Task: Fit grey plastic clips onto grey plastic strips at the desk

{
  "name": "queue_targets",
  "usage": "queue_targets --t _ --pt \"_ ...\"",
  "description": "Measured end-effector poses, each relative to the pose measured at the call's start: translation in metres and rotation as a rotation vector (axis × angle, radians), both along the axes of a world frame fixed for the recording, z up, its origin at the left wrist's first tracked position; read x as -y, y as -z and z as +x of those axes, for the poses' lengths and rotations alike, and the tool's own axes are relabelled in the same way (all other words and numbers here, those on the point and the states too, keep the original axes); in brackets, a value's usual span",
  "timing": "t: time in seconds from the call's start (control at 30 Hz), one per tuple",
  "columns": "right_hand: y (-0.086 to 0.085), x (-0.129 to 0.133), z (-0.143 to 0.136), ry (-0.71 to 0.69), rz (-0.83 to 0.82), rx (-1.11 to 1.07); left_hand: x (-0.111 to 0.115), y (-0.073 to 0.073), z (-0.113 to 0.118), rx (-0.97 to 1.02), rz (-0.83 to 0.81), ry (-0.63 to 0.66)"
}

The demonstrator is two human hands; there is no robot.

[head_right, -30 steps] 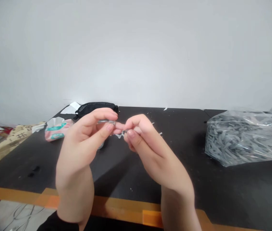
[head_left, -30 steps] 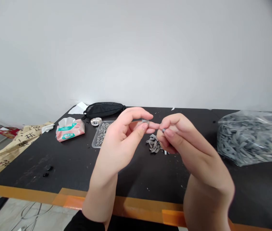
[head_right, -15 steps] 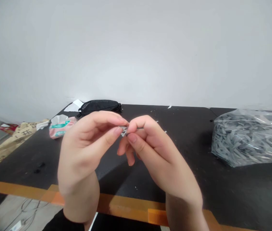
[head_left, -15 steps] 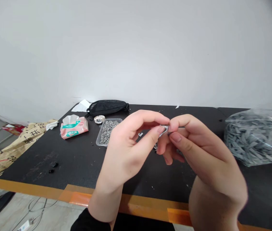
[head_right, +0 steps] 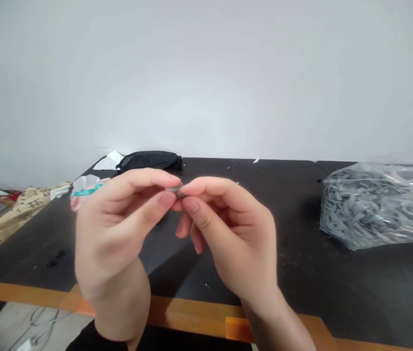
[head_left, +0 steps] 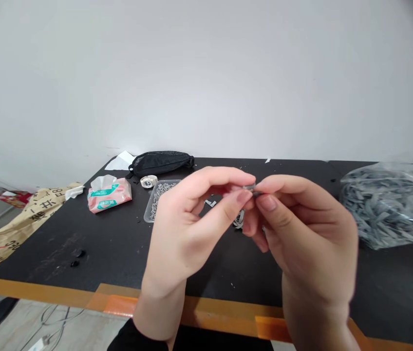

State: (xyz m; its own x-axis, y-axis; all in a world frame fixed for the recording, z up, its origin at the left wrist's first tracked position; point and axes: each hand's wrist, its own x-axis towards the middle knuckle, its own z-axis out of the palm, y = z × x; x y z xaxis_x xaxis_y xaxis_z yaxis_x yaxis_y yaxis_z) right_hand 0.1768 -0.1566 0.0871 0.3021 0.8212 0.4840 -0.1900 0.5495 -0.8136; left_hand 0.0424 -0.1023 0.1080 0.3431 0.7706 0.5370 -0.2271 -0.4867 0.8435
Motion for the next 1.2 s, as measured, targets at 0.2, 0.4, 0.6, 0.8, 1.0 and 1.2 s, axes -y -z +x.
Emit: queue_targets --t 0.2,0.4,0.6,0.8,1.0,1.2 --pt "-0.003 0.002 0.001 0.016 0.005 0.011 0.0 0.0 0.002 0.06 -0.003 0.023" --pt "-0.002 0.003 0.004 -0.035 -0.005 0.032 -0.001 0.0 0.005 0.118 -0.037 0.124" --pt "0.002 -0.005 0.009 -0.088 0.031 -0.021 -0.005 0.002 0.005 0.03 0.199 0.046" --pt "0.002 -0.01 0.011 -0.138 0.012 -0.048 -0.005 0.0 0.001 -0.086 0.342 -0.066" --pt "-0.003 -0.014 0.02 -0.303 -0.068 -0.071 -0.011 -0.001 0.005 0.224 -0.053 0.351" --pt "-0.004 -0.011 0.025 -0.425 -0.061 -0.058 -0.018 0.001 0.01 0.272 -0.18 0.548"
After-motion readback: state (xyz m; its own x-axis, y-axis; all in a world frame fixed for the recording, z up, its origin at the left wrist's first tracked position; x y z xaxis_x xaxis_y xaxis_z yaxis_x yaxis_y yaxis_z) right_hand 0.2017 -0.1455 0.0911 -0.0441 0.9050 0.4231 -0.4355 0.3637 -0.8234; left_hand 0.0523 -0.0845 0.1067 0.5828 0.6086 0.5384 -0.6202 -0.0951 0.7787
